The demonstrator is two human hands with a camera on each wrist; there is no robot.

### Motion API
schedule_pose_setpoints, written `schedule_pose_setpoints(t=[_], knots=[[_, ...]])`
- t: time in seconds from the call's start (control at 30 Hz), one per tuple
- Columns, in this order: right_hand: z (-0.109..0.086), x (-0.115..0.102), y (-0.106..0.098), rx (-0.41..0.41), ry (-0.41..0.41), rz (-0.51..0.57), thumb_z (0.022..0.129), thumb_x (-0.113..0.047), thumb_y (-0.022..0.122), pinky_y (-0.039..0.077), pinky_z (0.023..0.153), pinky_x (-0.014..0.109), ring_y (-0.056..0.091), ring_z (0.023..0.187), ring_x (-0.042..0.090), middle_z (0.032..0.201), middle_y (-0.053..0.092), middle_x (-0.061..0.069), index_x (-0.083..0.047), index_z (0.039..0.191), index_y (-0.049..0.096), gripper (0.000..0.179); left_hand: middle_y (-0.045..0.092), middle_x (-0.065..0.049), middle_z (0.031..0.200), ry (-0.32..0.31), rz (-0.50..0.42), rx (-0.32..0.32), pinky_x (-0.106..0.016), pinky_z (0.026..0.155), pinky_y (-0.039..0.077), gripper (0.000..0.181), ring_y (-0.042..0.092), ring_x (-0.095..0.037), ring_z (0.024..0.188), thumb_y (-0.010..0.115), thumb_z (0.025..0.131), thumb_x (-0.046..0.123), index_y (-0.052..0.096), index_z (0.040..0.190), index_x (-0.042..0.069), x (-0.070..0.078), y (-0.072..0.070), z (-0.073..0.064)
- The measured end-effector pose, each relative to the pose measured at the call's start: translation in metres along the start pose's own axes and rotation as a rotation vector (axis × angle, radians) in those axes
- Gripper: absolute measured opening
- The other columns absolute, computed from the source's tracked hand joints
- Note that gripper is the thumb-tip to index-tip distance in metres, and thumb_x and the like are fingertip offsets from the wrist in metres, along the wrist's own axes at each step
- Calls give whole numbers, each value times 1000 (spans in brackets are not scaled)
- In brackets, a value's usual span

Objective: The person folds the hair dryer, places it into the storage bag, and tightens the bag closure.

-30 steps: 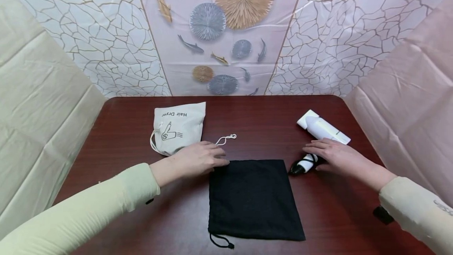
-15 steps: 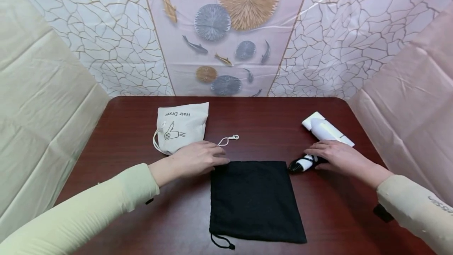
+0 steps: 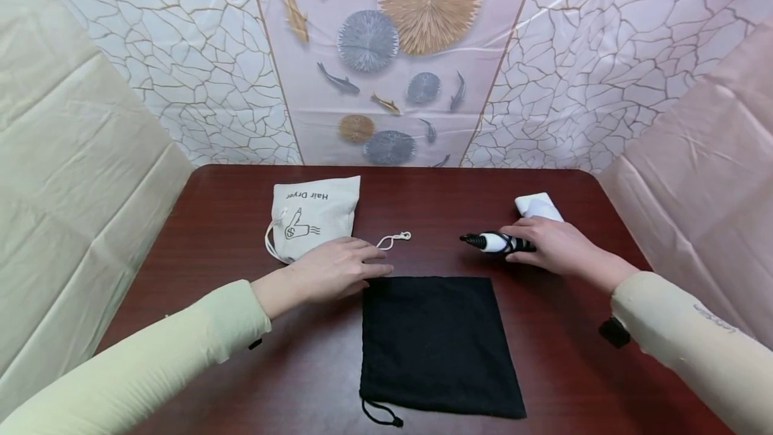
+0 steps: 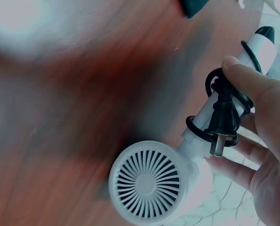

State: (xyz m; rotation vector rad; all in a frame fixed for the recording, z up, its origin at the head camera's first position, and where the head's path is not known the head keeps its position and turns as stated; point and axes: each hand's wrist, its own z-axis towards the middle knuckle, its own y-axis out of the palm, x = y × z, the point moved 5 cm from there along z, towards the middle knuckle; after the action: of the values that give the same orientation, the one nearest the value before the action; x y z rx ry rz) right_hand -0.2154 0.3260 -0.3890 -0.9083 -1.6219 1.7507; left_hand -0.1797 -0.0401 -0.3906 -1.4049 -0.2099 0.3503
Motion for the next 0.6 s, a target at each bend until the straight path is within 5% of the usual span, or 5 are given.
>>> schedule_pose_setpoints(t=[0.33,0.6], knots=[[45,-32,8,-40,0,-63,91,-35,86,54,66,41,62,84,19,103,70,7,-12,126,75,44,70,-7,137,-16,4,19,-41,105,54,45,67,-25,125,79,94,13,71,138,20,-2,1,-9],[79,-59,21,-94,-10,-151,94,-40,83,61,77,48,71,101,31,117,75,15,-9,128,76,47,70,-8,138,-25,14,15,-42,106,54,44,67,-25,126,77,95,13,72,138,20,-2,2,-12]])
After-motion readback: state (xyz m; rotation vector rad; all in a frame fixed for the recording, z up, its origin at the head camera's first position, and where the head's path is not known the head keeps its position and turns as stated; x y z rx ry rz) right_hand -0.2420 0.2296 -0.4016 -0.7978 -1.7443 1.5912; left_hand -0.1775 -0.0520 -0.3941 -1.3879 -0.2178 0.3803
